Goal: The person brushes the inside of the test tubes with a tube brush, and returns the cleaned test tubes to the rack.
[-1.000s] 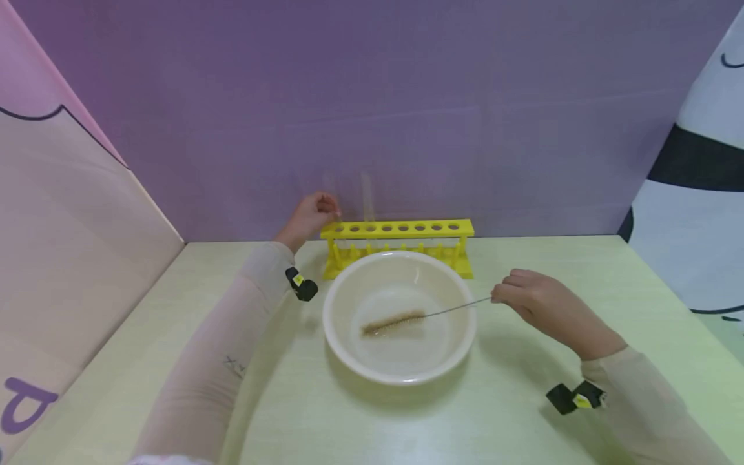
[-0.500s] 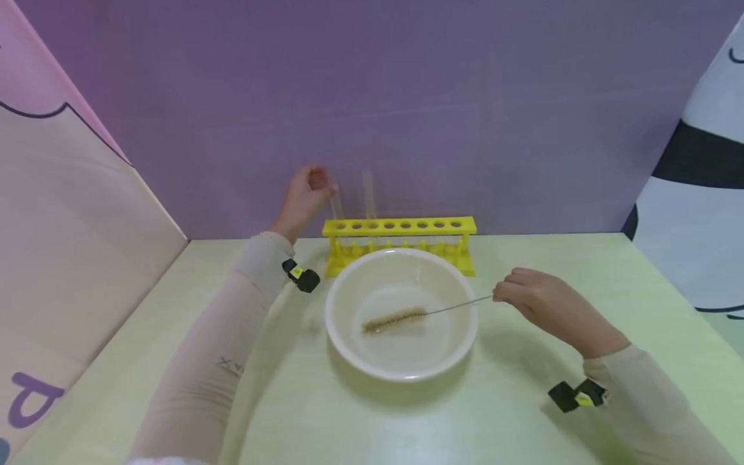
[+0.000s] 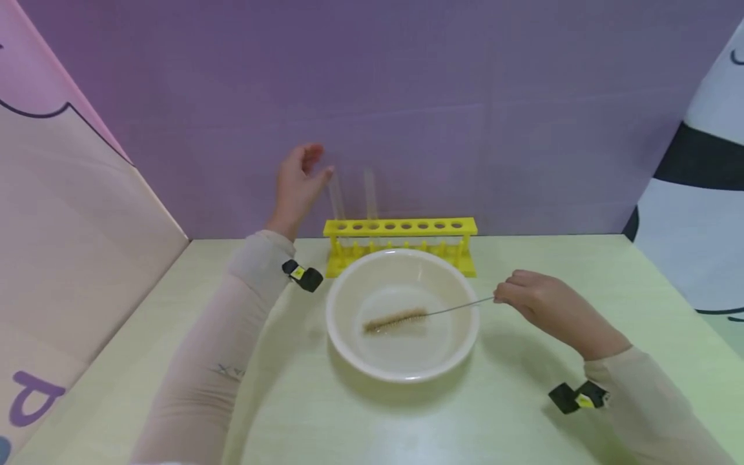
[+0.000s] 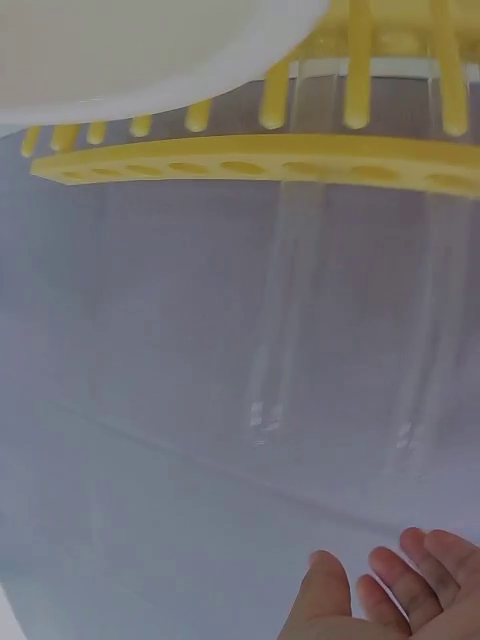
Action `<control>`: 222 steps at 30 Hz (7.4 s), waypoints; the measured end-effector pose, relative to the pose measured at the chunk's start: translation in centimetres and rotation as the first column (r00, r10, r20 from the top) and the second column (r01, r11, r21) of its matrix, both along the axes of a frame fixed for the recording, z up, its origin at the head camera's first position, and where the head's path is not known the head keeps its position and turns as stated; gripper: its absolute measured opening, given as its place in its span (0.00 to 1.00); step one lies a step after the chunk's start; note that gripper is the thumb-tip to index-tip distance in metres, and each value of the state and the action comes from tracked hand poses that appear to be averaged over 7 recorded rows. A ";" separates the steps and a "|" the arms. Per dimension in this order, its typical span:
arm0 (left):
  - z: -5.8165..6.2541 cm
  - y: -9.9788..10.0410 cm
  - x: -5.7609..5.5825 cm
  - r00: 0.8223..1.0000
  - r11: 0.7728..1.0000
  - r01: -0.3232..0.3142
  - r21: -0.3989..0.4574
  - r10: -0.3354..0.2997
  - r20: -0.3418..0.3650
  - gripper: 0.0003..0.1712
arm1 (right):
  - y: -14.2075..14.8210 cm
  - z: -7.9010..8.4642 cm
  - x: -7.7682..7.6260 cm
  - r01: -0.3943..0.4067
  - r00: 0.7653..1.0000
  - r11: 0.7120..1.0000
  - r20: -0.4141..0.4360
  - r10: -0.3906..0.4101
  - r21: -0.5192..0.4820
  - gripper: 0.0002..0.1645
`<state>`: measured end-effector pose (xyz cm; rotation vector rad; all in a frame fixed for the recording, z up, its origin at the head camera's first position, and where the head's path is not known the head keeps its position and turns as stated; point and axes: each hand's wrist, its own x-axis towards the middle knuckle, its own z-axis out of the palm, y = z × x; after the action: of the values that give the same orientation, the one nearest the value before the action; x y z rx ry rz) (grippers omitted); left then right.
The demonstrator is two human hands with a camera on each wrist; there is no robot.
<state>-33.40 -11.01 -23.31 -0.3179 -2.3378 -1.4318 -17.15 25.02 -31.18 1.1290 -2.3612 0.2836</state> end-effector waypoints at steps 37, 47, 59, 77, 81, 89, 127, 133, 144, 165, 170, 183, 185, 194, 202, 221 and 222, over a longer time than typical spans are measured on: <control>-4.6 5.4 -0.8 0.884 0.991 0.132 -0.021 -0.108 0.456 0.18 | -0.4 0.1 0.0 0.004 0.999 0.998 -0.032 -0.002 0.062 0.12; -5.1 5.3 -0.7 0.866 0.988 0.146 -0.043 -0.106 0.489 0.05 | -0.5 0.1 0.2 0.027 0.999 0.998 -0.025 -0.026 0.061 0.29; -4.5 5.3 -1.1 0.925 0.996 0.075 0.043 -0.086 0.371 0.18 | -0.2 0.0 0.1 0.009 0.999 0.998 -0.053 -0.005 0.062 0.16; -2.9 5.5 -0.8 0.985 0.980 0.084 0.179 -0.109 0.135 0.17 | -0.4 -0.1 0.0 0.028 0.998 0.996 -0.055 -0.023 0.087 0.28; -2.3 5.8 -0.2 0.985 0.967 0.115 0.227 -0.141 0.103 0.18 | -0.4 -0.1 -0.1 0.024 0.998 0.997 -0.062 -0.020 0.074 0.34; -1.4 5.7 1.9 0.978 0.947 0.205 0.246 -0.211 -0.002 0.19 | -0.2 -0.2 -0.1 0.041 0.998 0.996 -0.048 -0.037 0.078 0.34; -5.0 -0.8 12.3 0.899 0.817 0.281 -0.504 -0.408 -0.161 0.18 | 3.2 0.1 0.7 0.020 0.968 0.999 -0.249 -0.013 0.028 0.19; -6.0 -1.1 12.9 0.872 0.798 0.265 -0.541 -0.438 -0.220 0.18 | 3.8 0.7 0.5 0.006 0.944 1.000 -0.329 -0.014 -0.025 0.29; -6.7 -1.5 13.2 0.895 0.801 0.243 -0.547 -0.402 -0.192 0.23 | 4.5 2.0 0.2 -0.038 0.912 0.990 -0.409 -0.020 -0.135 0.22; -7.8 -2.7 13.3 0.944 0.782 0.220 -0.584 -0.322 -0.076 0.12 | 4.0 4.5 0.5 -0.052 0.862 0.966 -0.500 -0.085 -0.254 0.20; -7.9 -2.7 12.9 0.946 0.772 0.210 -0.600 -0.316 -0.076 0.12 | 3.9 4.6 0.5 -0.051 0.862 0.963 -0.499 -0.092 -0.265 0.20; -8.0 -2.3 12.6 0.950 0.774 0.207 -0.599 -0.304 -0.065 0.12 | 3.7 4.8 0.4 -0.055 0.852 0.960 -0.514 -0.098 -0.274 0.20; -7.9 -2.2 12.6 0.951 0.772 0.208 -0.601 -0.303 -0.059 0.12 | 3.5 4.9 0.3 -0.062 0.847 0.958 -0.522 -0.097 -0.278 0.20; -7.9 -2.2 12.7 0.951 0.773 0.211 -0.598 -0.304 -0.058 0.12 | 3.2 5.0 0.1 -0.079 0.840 0.954 -0.534 -0.092 -0.289 0.20; -7.8 -2.0 12.7 0.954 0.770 0.211 -0.602 -0.297 -0.045 0.11 | 3.0 5.0 0.1 -0.081 0.840 0.953 -0.535 -0.093 -0.292 0.20; -7.9 -1.8 12.6 0.949 0.782 0.215 -0.585 -0.308 -0.063 0.11 | 3.3 4.4 -0.1 -0.114 0.844 0.951 -0.533 -0.060 -0.288 0.20; -7.9 -1.7 12.6 0.948 0.782 0.215 -0.585 -0.311 -0.066 0.11 | 3.3 4.3 -0.1 -0.116 0.845 0.950 -0.531 -0.059 -0.290 0.20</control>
<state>-20.76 -12.76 -31.25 -0.9251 -2.6111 -0.7160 -17.29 28.31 -26.86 0.9395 -1.7328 0.2942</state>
